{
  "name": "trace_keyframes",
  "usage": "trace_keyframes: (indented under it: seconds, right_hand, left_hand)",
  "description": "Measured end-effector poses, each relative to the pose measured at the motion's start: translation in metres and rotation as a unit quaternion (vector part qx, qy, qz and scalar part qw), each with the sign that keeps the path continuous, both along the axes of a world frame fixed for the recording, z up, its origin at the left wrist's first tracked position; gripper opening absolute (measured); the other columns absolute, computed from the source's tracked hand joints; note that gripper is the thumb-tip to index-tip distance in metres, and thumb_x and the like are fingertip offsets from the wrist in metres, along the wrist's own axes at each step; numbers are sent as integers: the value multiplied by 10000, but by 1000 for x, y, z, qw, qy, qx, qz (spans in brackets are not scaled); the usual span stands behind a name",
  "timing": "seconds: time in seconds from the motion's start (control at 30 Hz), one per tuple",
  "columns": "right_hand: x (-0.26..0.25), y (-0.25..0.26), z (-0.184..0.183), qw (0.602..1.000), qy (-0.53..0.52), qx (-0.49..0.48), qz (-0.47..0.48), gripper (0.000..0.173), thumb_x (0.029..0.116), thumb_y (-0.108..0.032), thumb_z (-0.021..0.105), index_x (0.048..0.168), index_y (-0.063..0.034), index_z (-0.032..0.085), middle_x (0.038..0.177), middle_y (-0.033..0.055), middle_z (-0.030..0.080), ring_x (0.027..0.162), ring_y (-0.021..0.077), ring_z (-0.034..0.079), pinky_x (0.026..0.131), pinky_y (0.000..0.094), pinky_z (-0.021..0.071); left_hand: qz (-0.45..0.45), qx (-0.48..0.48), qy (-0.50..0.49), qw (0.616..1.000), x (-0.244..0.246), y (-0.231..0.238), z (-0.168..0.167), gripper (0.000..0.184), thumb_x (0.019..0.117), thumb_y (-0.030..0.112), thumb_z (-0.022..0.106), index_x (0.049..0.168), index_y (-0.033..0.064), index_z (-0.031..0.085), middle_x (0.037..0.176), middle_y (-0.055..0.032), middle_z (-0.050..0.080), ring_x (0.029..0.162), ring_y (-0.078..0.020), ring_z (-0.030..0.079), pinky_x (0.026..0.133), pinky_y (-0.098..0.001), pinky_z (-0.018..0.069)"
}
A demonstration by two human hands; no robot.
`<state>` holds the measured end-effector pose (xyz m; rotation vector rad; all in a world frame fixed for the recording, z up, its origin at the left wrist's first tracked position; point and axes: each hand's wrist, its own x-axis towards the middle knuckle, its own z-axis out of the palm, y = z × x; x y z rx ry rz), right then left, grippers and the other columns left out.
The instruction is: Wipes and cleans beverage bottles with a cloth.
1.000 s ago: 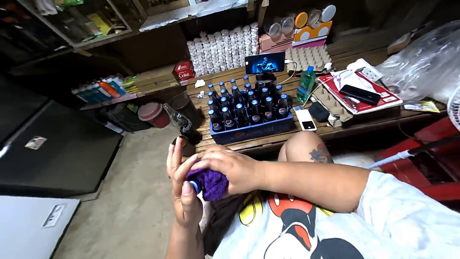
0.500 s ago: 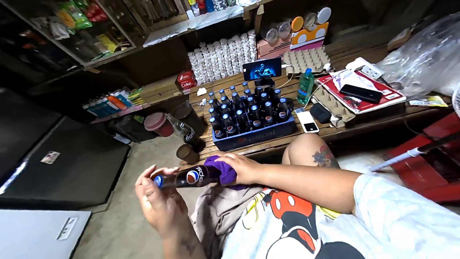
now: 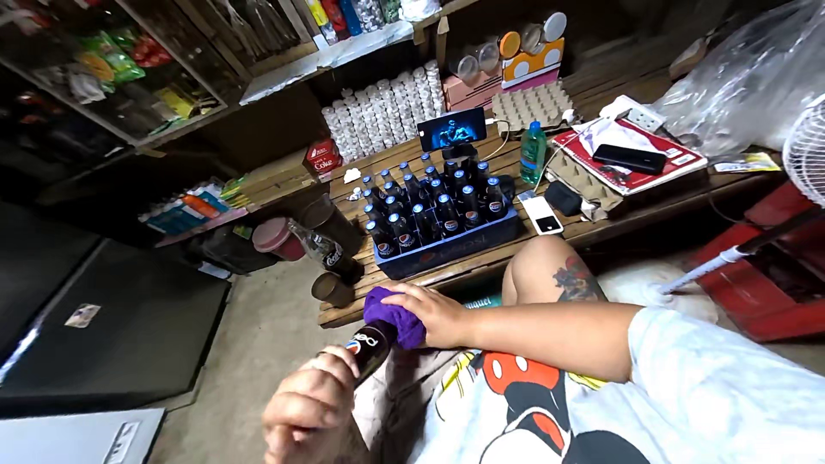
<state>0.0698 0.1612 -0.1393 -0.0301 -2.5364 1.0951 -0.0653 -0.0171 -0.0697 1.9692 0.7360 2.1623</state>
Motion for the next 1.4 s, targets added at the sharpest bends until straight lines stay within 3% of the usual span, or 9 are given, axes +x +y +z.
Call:
trace_keyframes:
  seconds: [0.13,0.23,0.33,0.47,0.63,0.87,1.1,1.33,1.4]
  right_hand:
    - [1,-2,0,999,38,4,17,802,722,-51,860,1449,-81,524,1519,189,475,1452,343,410,1167,548,372]
    - [1,-7,5,995,88,13,41,775,726,-75,861,1433,-66,544,1479,180,522,1442,333,425,1183,532,358]
    - [4,-18,24,988,140,18,66,825,667,-33,883,1417,-36,540,1465,203,527,1378,359,494,1124,534,432]
    - [10,-38,51,971,220,36,81,756,692,-97,867,1381,-23,566,1427,213,563,1313,364,555,1076,537,467]
    - [13,-50,76,965,235,105,60,640,649,-165,890,1228,-10,664,1292,215,649,1204,359,629,1050,487,486]
    - [4,-31,113,984,12,101,144,557,775,-259,846,1260,-57,662,1219,177,657,1163,353,621,948,560,486]
    - [-6,-20,112,980,-52,101,165,637,771,-285,863,1318,-53,634,1396,178,579,1314,353,533,1041,579,435]
    - [-15,-9,89,983,-36,88,157,689,760,-307,864,1337,-41,600,1371,176,592,1301,345,545,1047,571,435]
    - [-18,-7,82,985,-34,75,151,744,749,-306,874,1386,-72,571,1372,172,593,1290,339,554,1045,568,441]
  left_hand:
    - [-66,-23,41,997,-10,6,-8,450,1075,452,405,882,150,677,704,32,631,688,-122,634,791,-318,564]
    - [-27,-16,38,999,-5,7,-7,386,1071,418,451,908,155,681,719,39,643,698,-115,646,798,-311,568]
    - [59,-12,22,998,3,10,-6,315,1079,361,466,947,181,689,794,59,684,800,-108,685,902,-320,567]
    - [199,-67,64,976,8,9,5,360,1089,455,392,1128,301,715,1159,122,710,1223,-127,612,1164,-388,395]
    - [349,-154,183,906,17,-2,15,454,1086,538,269,1275,359,641,1506,113,515,1509,-184,333,1269,-516,150]
    - [362,-187,199,891,19,-7,17,489,1086,551,237,1309,367,632,1566,85,473,1548,-215,263,1267,-569,80]
    - [340,-192,184,902,16,-7,16,493,1085,554,256,1296,349,651,1543,70,504,1540,-221,285,1268,-566,95]
    - [334,-198,154,909,13,-6,17,545,1085,562,235,1225,274,675,1468,34,580,1495,-219,377,1263,-539,167]
    - [310,-192,121,923,10,-5,15,511,1084,556,274,1285,280,654,1394,63,635,1418,-180,482,1232,-468,290]
